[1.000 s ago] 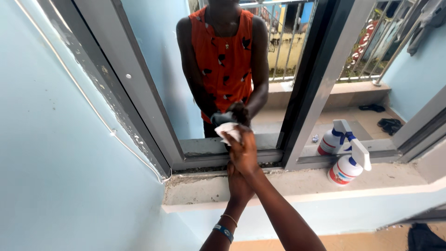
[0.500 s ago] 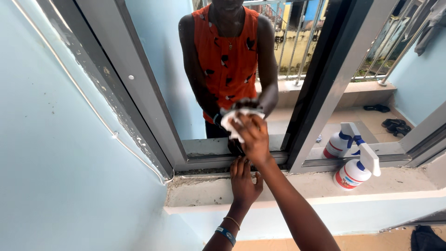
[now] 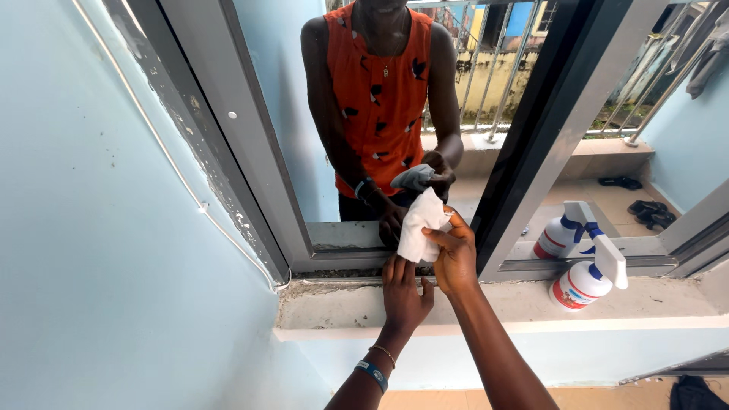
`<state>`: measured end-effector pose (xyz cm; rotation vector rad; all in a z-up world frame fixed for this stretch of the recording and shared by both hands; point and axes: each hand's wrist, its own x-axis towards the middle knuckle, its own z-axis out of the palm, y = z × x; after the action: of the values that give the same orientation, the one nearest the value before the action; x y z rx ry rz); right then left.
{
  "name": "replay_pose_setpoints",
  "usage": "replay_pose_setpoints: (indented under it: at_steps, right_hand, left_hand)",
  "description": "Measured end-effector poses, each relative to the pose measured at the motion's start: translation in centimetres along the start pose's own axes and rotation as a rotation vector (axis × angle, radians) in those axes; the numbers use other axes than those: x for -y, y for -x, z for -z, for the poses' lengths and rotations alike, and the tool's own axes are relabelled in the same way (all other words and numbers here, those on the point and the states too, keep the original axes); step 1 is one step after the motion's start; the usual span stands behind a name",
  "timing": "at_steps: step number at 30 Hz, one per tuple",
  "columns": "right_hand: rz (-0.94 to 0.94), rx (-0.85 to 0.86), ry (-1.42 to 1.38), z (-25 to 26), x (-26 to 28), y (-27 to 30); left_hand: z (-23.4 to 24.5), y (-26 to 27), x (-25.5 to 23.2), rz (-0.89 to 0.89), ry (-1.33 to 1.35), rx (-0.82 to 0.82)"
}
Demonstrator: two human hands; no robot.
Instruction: The person wipes a large mirror with a white cloth, cleaning the surface and the frame. The person uses both hands to wipe different sections of the mirror, including the edges and the bottom frame.
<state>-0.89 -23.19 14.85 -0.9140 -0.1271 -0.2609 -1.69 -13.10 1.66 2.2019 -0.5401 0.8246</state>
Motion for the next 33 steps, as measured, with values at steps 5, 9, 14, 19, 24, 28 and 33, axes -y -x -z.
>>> replay_pose_setpoints:
  at_steps: [5, 9, 14, 19, 24, 28, 33]
  right_hand:
    - [0.217, 0.054, 0.300, -4.4, 3.4, -0.4]
    - [0.683, -0.015, 0.819, -7.5, 6.5, -1.7]
    - [1.162, -0.307, 1.166, -8.1, 6.9, -4.9]
    - [1.451, -0.123, 1.153, -5.7, 2.7, -9.3]
    - [1.150, 0.220, 1.550, -6.0, 0.6, -8.7]
    - [1.216, 0.302, 1.783, -7.8, 4.4, -9.8]
    - [1.217, 0.010, 1.714, -7.9, 9.3, -11.7]
  left_hand:
    - [0.3, -0.1, 0.0, -0.013, 0.016, -0.023]
    - [0.2, -0.1, 0.2, -0.018, 0.006, -0.018]
    - [-0.4, 0.3, 0.6, -0.010, 0.007, -0.010]
    - [-0.4, 0.4, 0.6, 0.011, 0.036, 0.011]
    - [0.4, 0.1, -0.1, -0.058, -0.060, -0.012]
    - [1.1, -0.6, -0.6, 0.005, -0.084, 0.090]
    - [0.9, -0.7, -0.3, 0.010, -0.048, 0.092]
